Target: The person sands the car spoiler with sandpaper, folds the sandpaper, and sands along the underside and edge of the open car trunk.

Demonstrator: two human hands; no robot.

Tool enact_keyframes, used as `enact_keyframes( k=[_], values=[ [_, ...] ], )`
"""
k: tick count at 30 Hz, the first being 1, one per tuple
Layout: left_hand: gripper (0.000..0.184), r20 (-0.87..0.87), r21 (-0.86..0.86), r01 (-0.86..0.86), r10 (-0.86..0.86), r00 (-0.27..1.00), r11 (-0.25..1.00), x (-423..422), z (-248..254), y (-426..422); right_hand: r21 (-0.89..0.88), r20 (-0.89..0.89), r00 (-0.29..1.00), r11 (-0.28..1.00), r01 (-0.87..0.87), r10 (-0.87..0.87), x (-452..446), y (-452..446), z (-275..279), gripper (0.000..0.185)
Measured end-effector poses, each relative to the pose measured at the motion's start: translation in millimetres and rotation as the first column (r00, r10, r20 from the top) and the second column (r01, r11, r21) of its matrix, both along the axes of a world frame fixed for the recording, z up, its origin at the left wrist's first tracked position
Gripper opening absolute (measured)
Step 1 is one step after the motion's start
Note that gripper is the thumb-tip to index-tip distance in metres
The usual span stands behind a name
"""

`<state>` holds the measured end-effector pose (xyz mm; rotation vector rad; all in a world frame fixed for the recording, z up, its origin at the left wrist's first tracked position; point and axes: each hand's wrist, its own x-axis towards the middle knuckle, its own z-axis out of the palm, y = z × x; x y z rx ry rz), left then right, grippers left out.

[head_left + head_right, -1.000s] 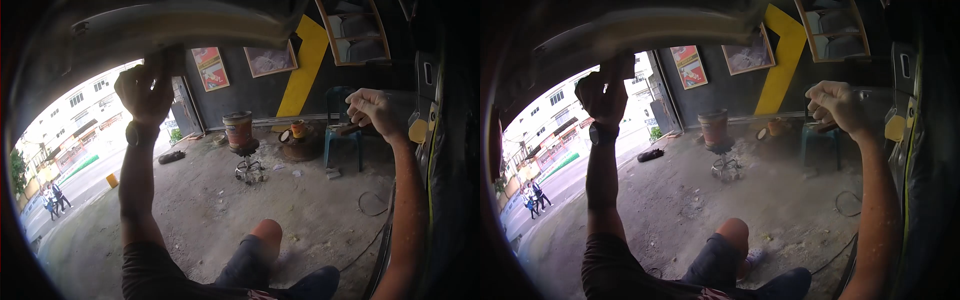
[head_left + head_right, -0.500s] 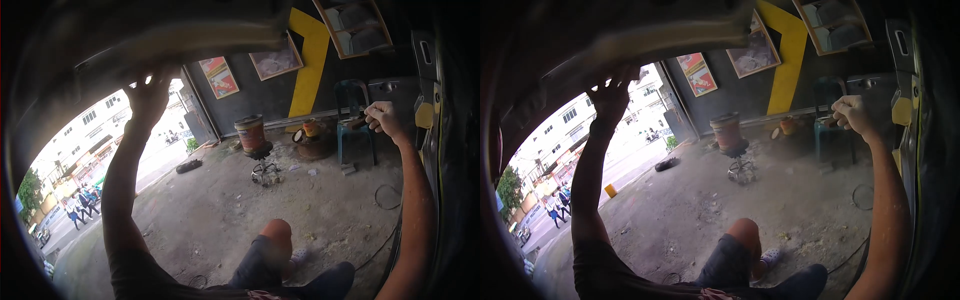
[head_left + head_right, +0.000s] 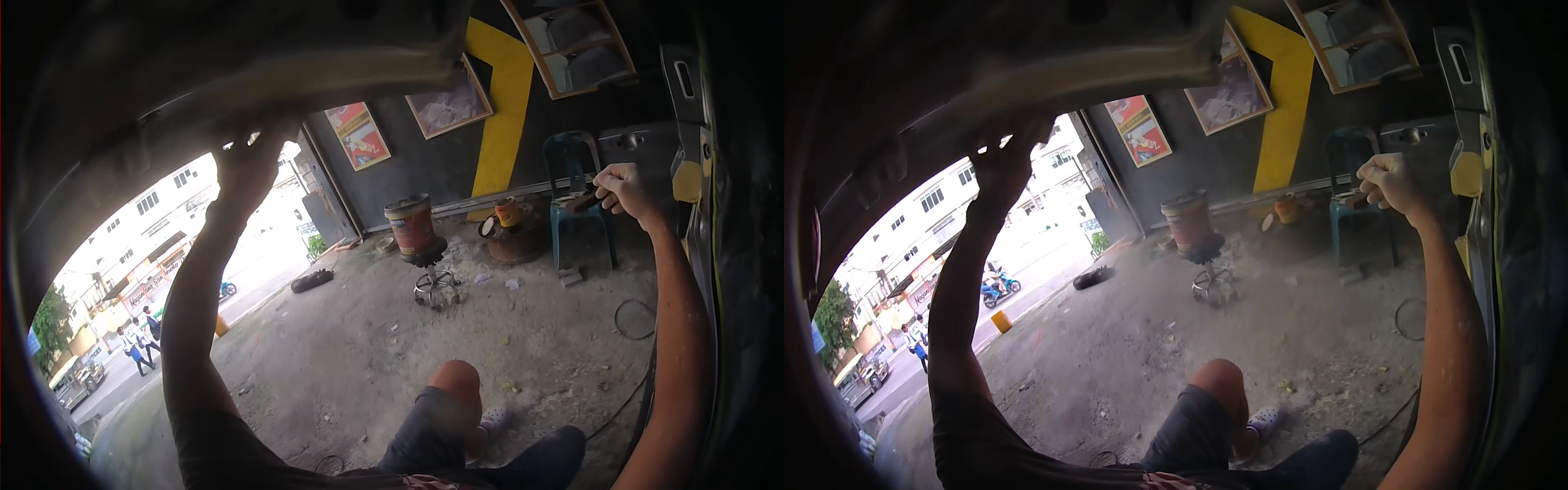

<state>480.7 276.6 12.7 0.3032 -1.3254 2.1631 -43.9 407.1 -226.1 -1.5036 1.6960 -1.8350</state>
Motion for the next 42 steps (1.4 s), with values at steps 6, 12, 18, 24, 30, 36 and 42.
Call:
enact_keyframes(
  k=[6,12,18,24,30,36,42],
  values=[
    [0.073,-0.054,0.125,0.043,-0.036,0.998,0.991,-20,-1,-30,0.027,0.012,1.000,1.000,0.008,-0.008,3,6,0,0.021],
    [0.061,-0.038,0.528,0.269,-0.294,0.955,0.805,-62,9,-24,0.016,0.044,0.999,1.000,-0.013,0.012,-3,4,-2,0.022],
    [0.068,-0.108,0.420,0.093,-0.052,0.993,0.903,27,-1,49,0.045,0.068,0.998,0.999,-0.016,0.013,3,10,-4,0.021],
    [0.060,0.026,0.004,-0.128,0.128,0.991,0.992,-15,6,0,0.042,0.024,1.000,0.999,-0.002,0.001,10,15,-1,0.022],
    [0.054,-0.218,0.747,0.410,-0.391,0.894,0.524,-15,6,34,0.030,0.082,0.996,0.999,-0.028,0.026,-8,8,-9,0.021],
    [0.067,0.025,0.261,0.050,-0.058,0.998,0.964,-12,3,9,0.095,0.001,0.999,0.994,0.053,-0.054,4,10,-13,0.019],
    [0.049,0.037,0.413,0.023,-0.042,0.998,0.911,-107,12,-78,0.089,-0.018,0.996,0.992,0.094,-0.093,-8,6,-17,0.021]
  ],
)
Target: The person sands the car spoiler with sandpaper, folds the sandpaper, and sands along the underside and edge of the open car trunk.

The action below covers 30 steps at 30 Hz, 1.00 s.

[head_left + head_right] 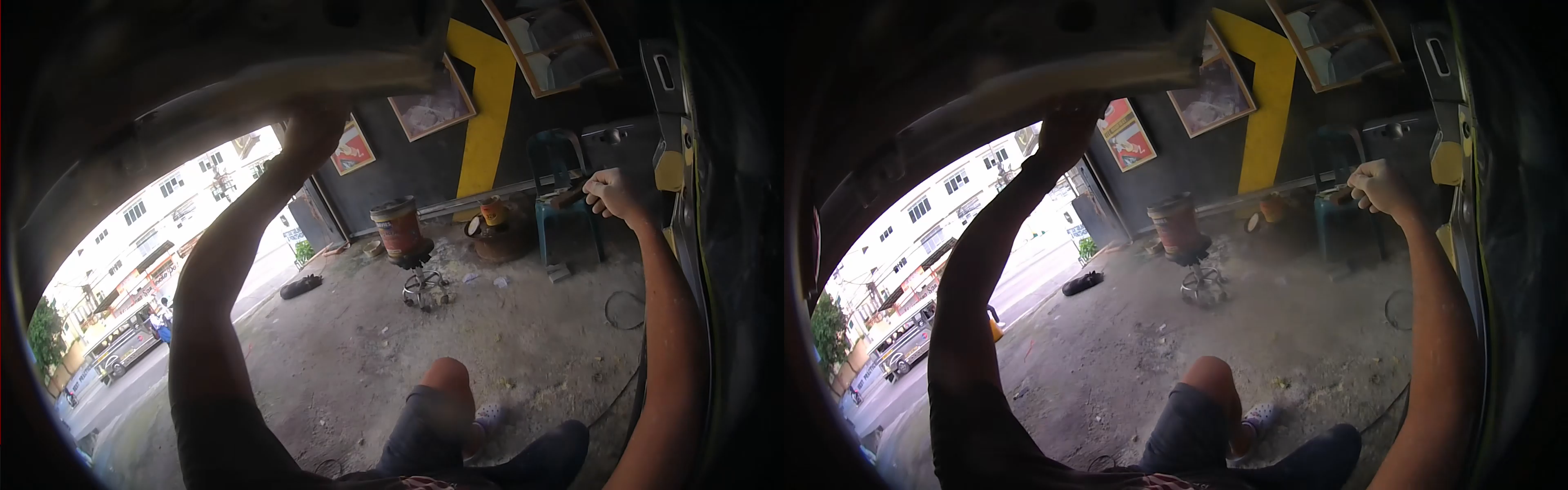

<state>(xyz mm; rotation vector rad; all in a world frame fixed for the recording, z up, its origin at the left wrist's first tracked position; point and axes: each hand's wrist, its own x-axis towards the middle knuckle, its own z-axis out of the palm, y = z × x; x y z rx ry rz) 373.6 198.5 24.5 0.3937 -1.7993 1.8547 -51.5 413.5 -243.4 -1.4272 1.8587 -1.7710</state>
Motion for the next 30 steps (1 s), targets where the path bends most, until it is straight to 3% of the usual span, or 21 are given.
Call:
enact_keyframes(
  k=[3,5,6,7,8,9,10,11,12,13,15,17,19,21,25,26,29,30],
  values=[
    [0.039,-0.017,-0.133,-0.035,0.033,0.999,0.991,-54,-18,-23,0.020,-0.035,0.999,1.000,-0.002,0.003,9,-2,-6,0.022],
    [0.026,-0.043,0.180,-0.006,0.014,0.999,0.984,-91,-43,-32,0.075,-0.100,0.995,0.997,0.004,0.004,21,-6,2,0.023],
    [0.024,-0.188,0.419,0.208,-0.140,0.972,0.884,-112,-68,-19,0.092,-0.144,0.989,0.996,-0.009,0.022,33,-7,6,0.024],
    [0.026,-0.343,0.492,0.350,-0.192,0.919,0.797,-125,-100,-1,0.110,-0.103,0.985,0.985,-0.130,0.142,32,-23,0,0.028],
    [0.032,-0.393,0.592,0.361,-0.134,0.910,0.720,-133,-126,32,0.078,-0.034,0.983,0.981,-0.177,0.180,48,-25,2,0.031],
    [0.030,-0.387,0.536,0.542,-0.382,0.839,0.648,-138,-154,45,0.048,0.036,0.975,0.974,-0.221,0.219,71,-27,5,0.036],
    [0.024,-0.415,0.727,0.492,-0.265,0.870,0.479,-146,-173,36,0.060,0.024,0.976,0.974,-0.217,0.215,90,-29,6,0.036],
    [0.019,-0.582,0.690,0.641,-0.269,0.767,0.336,-147,-196,47,-0.020,0.114,0.959,0.966,-0.258,0.259,107,-32,7,0.040],
    [0.027,-0.631,0.698,0.658,-0.192,0.752,0.282,-145,-213,58,-0.108,0.199,0.931,0.951,-0.290,0.307,119,-36,6,0.044],
    [0.025,-0.612,0.620,0.708,-0.356,0.706,0.339,-147,-239,42,-0.103,0.190,0.933,0.951,-0.291,0.306,127,-41,3,0.044],
    [0.017,-0.687,0.584,0.759,-0.323,0.651,0.288,-140,-254,71,-0.249,0.180,0.922,0.923,-0.294,0.343,137,-58,-4,0.041],
    [0.016,-0.718,0.510,0.812,-0.380,0.583,0.284,-141,-266,72,-0.257,0.134,0.950,0.936,-0.242,0.283,143,-66,-10,0.033],
    [0.015,-0.733,0.438,0.855,-0.441,0.518,0.277,-145,-275,74,-0.237,-0.021,0.989,0.961,-0.144,0.143,155,-63,-8,0.027],
    [0.013,-0.797,0.391,0.911,-0.447,0.407,0.131,-148,-283,75,-0.261,0.064,0.974,0.946,-0.194,0.218,166,-53,1,0.025],
    [0.012,-0.761,0.455,0.888,-0.488,0.427,0.067,-138,-286,81,-0.354,0.192,0.901,0.884,-0.306,0.389,167,-48,4,0.023],
    [0.020,-0.709,0.553,0.832,-0.492,0.505,0.056,-130,-283,85,-0.355,0.192,0.901,0.883,-0.307,0.390,167,-48,6,0.023],
    [0.038,-0.566,0.722,0.690,-0.535,0.628,0.046,-105,-276,81,-0.324,0.096,0.916,0.882,-0.343,0.391,166,-45,8,0.022],
    [0.049,-0.475,0.793,0.607,-0.569,0.672,0.055,-96,-275,78,-0.262,-0.068,0.955,0.918,-0.297,0.290,167,-47,7,0.022]
  ],
)
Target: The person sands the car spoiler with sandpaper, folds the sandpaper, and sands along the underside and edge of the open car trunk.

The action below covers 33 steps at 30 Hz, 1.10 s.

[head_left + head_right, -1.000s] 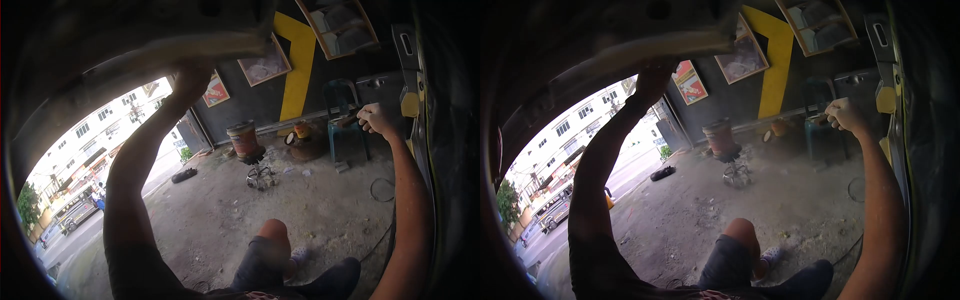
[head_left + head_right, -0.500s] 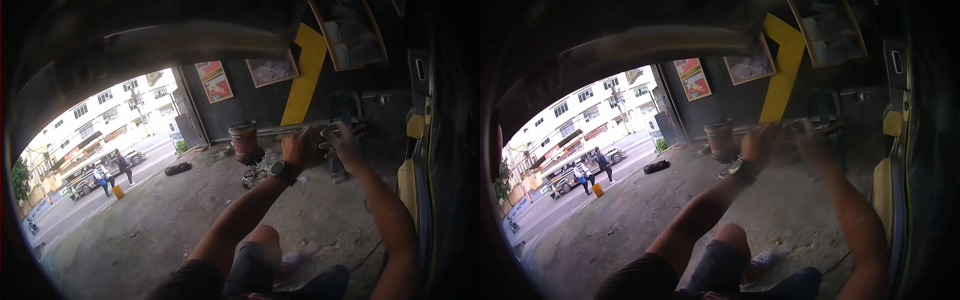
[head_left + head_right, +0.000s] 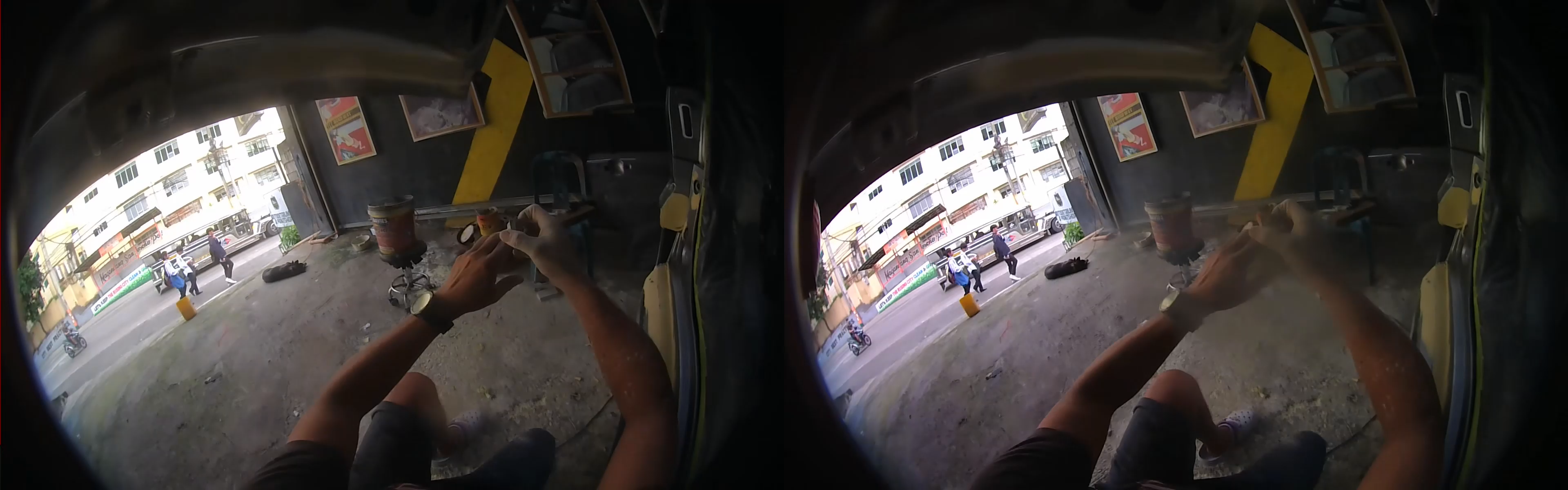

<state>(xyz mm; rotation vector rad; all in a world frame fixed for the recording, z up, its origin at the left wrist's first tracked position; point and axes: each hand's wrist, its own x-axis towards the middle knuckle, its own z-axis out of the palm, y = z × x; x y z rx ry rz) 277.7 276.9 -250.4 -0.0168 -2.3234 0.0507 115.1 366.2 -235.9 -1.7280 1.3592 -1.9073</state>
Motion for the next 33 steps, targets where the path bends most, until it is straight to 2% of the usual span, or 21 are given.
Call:
enact_keyframes(
  k=[1,3,4,5,7,9,11,12,13,14,17,18,19,20,21,23,25,27,29,31,33],
  values=[
    [0.049,-0.002,0.007,0.002,-0.002,1.000,1.000,11,0,4,-0.004,-0.176,0.979,0.994,0.107,-0.106,1,0,-1,0.021],
    [0.065,0.149,-0.132,-0.136,0.155,0.977,0.982,31,4,15,0.088,-0.259,0.955,0.981,0.173,-0.145,20,24,15,0.021],
    [0.055,0.129,-0.145,-0.123,0.142,0.981,0.982,39,6,16,0.171,-0.337,0.926,0.956,0.238,-0.170,28,32,20,0.021],
    [0.055,0.128,-0.139,-0.117,0.135,0.983,0.983,50,8,14,0.175,-0.340,0.924,0.954,0.245,-0.175,27,25,12,0.021],
    [0.040,0.048,-0.265,-0.121,0.139,0.989,0.957,76,26,2,0.093,-0.186,0.981,0.993,0.074,-0.055,17,-5,-10,0.021],
    [0.027,-0.216,-0.125,-0.280,0.249,0.944,0.952,117,61,-19,0.093,-0.167,0.986,0.996,0.007,0.008,10,-14,-15,0.019],
    [0.026,-0.565,0.088,-0.270,0.271,0.779,0.959,169,111,-45,0.018,-0.121,0.988,0.995,-0.094,0.095,9,-18,-21,0.017],
    [0.028,-0.676,-0.034,-0.296,0.196,0.710,0.955,195,145,-44,0.020,-0.107,0.991,0.996,-0.084,0.086,10,-14,-19,0.017],
    [0.042,-0.798,-0.026,-0.049,0.009,0.602,0.998,207,175,-45,0.106,-0.074,0.993,0.991,-0.081,0.089,15,-5,-12,0.014],
    [0.056,-0.798,-0.108,-0.039,-0.063,0.599,0.993,220,205,-40,0.193,-0.042,0.995,0.978,-0.081,0.091,18,-3,-9,0.011],
    [0.062,-0.625,-0.204,0.414,-0.444,0.643,0.887,230,272,-42,0.189,0.093,0.988,0.972,-0.138,0.123,21,-18,-14,0.005],
    [0.062,-0.620,-0.198,0.428,-0.451,0.642,0.882,228,284,-46,0.191,0.102,0.989,0.973,-0.127,0.109,22,-27,-16,0.005],
    [0.063,-0.696,-0.303,-0.151,-0.110,0.710,0.941,225,292,-52,0.061,-0.004,1.000,0.998,0.020,-0.020,23,-42,-18,0.002],
    [0.064,-0.797,-0.318,-0.676,0.199,0.571,0.665,223,295,-57,-0.085,-0.095,0.983,0.985,0.152,-0.160,23,-56,-18,0.002],
    [0.064,-0.795,-0.321,-0.668,0.192,0.576,0.671,221,296,-61,-0.086,-0.091,0.981,0.983,0.163,-0.171,24,-70,-13,0.002],
    [0.058,-0.874,-0.388,-0.815,0.110,0.474,0.431,213,297,-69,-0.298,0.103,0.987,0.943,0.150,-0.124,25,-103,9,0.008],
    [0.052,-0.922,-0.385,-0.909,-0.018,0.388,0.161,200,299,-76,-0.629,0.084,0.868,0.649,0.427,-0.489,25,-152,43,0.006],
    [0.046,-0.932,-0.306,-0.945,-0.169,0.322,-0.112,192,303,-83,-0.808,0.142,0.806,0.403,0.429,-0.574,36,-175,94,0.012],
    [0.044,-0.924,-0.339,-0.932,-0.139,0.356,-0.128,195,303,-78,-0.869,0.215,0.803,0.265,0.417,-0.557,46,-199,137,0.015],
    [0.042,-0.944,-0.300,-0.946,-0.101,0.313,-0.122,192,300,-75,-0.879,0.291,0.866,0.243,0.410,-0.407,58,-226,169,0.013],
    [0.038,-0.938,-0.320,-0.937,-0.095,0.334,-0.140,191,303,-74,-0.888,0.378,0.857,0.125,0.443,-0.351,74,-239,188,0.013]
  ],
)
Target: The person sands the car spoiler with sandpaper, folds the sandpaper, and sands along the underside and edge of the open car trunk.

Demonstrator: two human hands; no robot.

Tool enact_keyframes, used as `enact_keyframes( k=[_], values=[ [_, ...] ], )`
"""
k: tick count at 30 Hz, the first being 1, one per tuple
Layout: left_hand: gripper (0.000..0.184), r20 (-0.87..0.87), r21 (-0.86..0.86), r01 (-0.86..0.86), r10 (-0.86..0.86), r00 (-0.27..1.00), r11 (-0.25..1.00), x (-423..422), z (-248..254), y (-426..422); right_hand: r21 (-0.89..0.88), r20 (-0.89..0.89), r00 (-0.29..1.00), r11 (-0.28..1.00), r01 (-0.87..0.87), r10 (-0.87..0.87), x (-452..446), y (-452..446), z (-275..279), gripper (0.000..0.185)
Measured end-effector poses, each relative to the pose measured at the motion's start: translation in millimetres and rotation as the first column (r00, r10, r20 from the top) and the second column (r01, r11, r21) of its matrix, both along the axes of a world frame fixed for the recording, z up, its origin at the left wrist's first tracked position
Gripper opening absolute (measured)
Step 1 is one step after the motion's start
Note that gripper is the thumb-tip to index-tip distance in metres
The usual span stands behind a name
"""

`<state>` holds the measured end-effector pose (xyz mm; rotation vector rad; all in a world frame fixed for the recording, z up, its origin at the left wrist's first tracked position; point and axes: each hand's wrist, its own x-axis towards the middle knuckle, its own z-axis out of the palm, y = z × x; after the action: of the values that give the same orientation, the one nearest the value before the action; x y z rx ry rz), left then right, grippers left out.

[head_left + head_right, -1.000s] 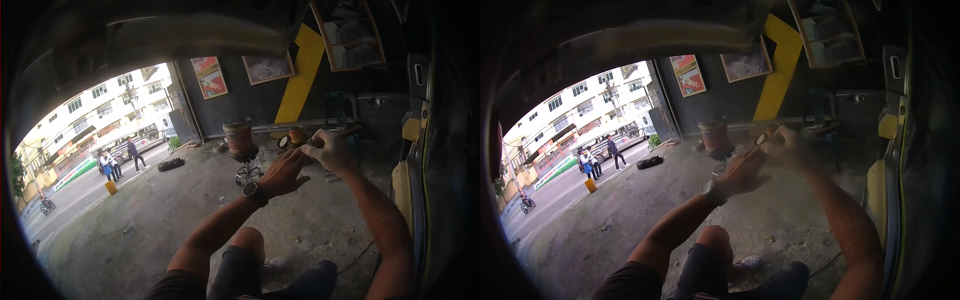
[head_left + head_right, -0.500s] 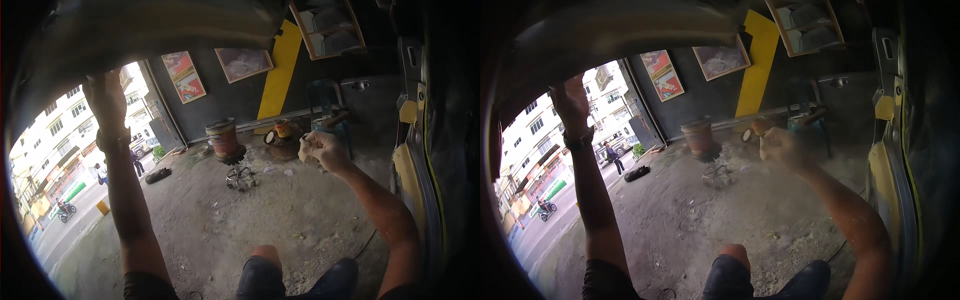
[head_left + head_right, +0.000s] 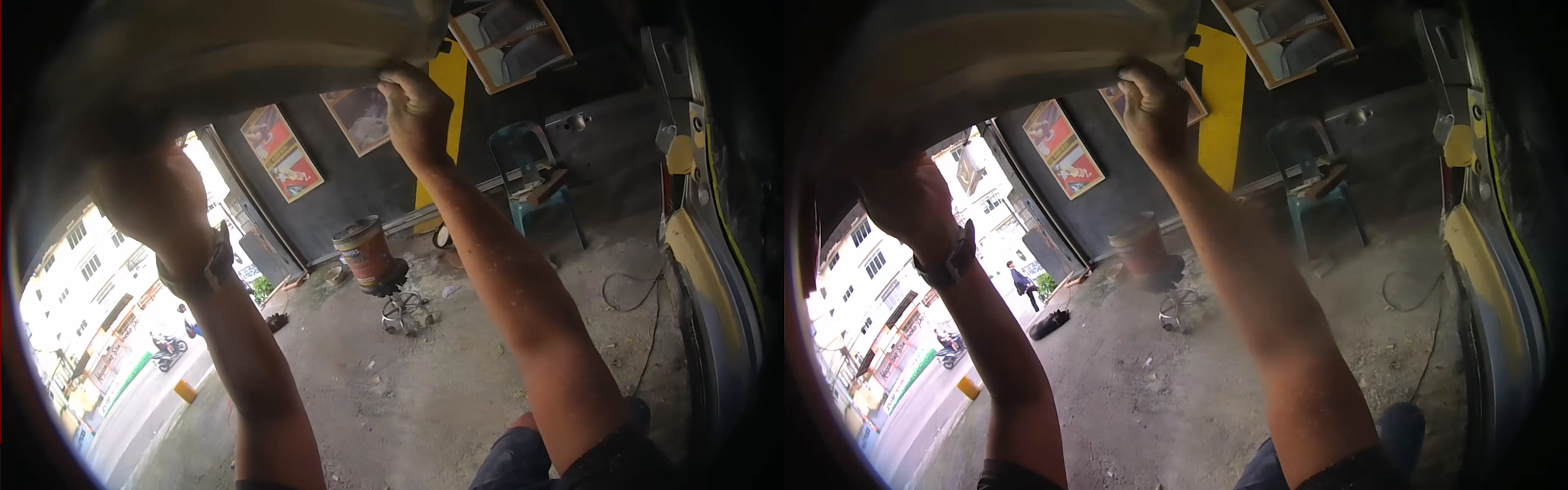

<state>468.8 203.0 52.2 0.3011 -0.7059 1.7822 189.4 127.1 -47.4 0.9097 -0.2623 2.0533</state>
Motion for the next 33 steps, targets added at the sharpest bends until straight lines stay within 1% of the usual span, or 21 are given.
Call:
enact_keyframes(
  k=[3,4,5,6,7,9,10,12,14,15,16,20,22,24,25,27,29,30,31,32,33],
  values=[
    [0.041,0.073,-0.053,0.243,-0.239,0.968,0.969,3,5,-9,-0.025,0.070,0.996,0.998,-0.057,0.058,8,-19,8,0.016],
    [0.041,0.065,-0.056,0.245,-0.241,0.968,0.968,6,4,-9,-0.035,0.119,0.990,0.997,-0.069,0.072,11,-22,11,0.017],
    [0.043,0.017,-0.050,0.138,-0.137,0.990,0.989,8,3,-6,-0.031,0.111,0.991,0.997,-0.066,0.069,26,-9,12,0.017],
    [0.045,-0.019,-0.037,0.032,-0.033,0.999,0.999,7,2,-5,-0.040,0.107,0.994,0.999,-0.010,0.014,41,6,8,0.016],
    [0.045,-0.007,-0.035,0.038,-0.038,0.999,0.999,-1,-3,-2,-0.052,0.114,0.993,0.997,0.049,-0.042,51,19,4,0.017],
    [0.053,-0.109,0.127,0.264,-0.251,0.962,0.956,-17,-16,11,-0.033,0.038,0.999,0.999,-0.037,0.038,43,13,2,0.018],
    [0.053,-0.112,0.120,0.266,-0.253,0.961,0.956,-11,-11,10,0.013,0.031,0.998,0.998,-0.064,0.063,31,7,3,0.018],
    [0.061,0.099,-0.128,0.028,-0.015,0.995,0.991,4,-2,2,0.026,0.063,0.993,0.995,-0.099,0.097,34,8,6,0.017],
    [0.059,0.111,-0.029,0.074,-0.070,0.991,0.997,5,-4,2,0.103,0.119,0.993,0.995,-0.005,-0.007,49,14,0,0.015],
    [0.058,0.107,0.020,0.114,-0.115,0.988,0.993,3,-6,3,0.008,0.035,0.998,0.999,-0.047,0.047,41,5,-2,0.010],
    [0.057,0.111,0.056,0.140,-0.145,0.983,0.989,4,-8,5,0.084,0.031,0.996,0.993,0.084,-0.087,27,-7,-5,0.011],
    [0.056,0.284,0.119,0.117,-0.147,0.948,0.986,11,-11,11,0.085,0.063,0.969,0.969,0.232,-0.237,17,-14,1,0.025],
    [0.056,0.314,0.141,0.100,-0.140,0.939,0.985,12,-18,12,0.088,0.027,0.983,0.980,0.179,-0.182,18,-12,-3,0.025],
    [0.061,0.153,0.389,0.358,-0.442,0.884,0.849,8,-26,13,0.095,0.107,0.987,0.990,0.107,-0.117,15,-14,-1,0.022],
    [0.052,0.140,0.381,0.406,-0.486,0.863,0.831,8,-24,10,0.089,0.096,0.989,0.990,0.106,-0.114,21,-9,2,0.022],
    [0.044,0.146,0.398,0.343,-0.428,0.892,0.851,18,-25,13,0.181,0.203,0.979,0.983,-0.038,0.001,45,4,3,0.019],
    [0.039,0.150,0.412,0.286,-0.374,0.915,0.865,30,-18,27,0.000,0.088,0.995,0.999,0.035,-0.035,63,22,8,0.019],
    [0.029,0.218,0.780,0.374,-0.779,0.588,0.501,39,-13,42,-0.081,0.039,0.996,0.993,0.087,-0.084,62,25,8,0.019],
    [0.024,0.034,0.983,0.171,-0.989,0.145,0.059,44,-11,53,0.031,0.094,0.994,0.998,0.059,-0.062,49,12,3,0.018],
    [0.024,0.034,0.982,0.180,-0.989,0.145,0.061,47,-10,59,0.137,0.143,0.989,0.990,0.027,-0.046,42,13,4,0.017],
    [0.023,0.104,0.979,0.136,-0.946,0.307,0.152,50,-10,63,0.083,0.128,0.989,0.993,-0.088,0.076,42,12,5,0.016]
  ],
)
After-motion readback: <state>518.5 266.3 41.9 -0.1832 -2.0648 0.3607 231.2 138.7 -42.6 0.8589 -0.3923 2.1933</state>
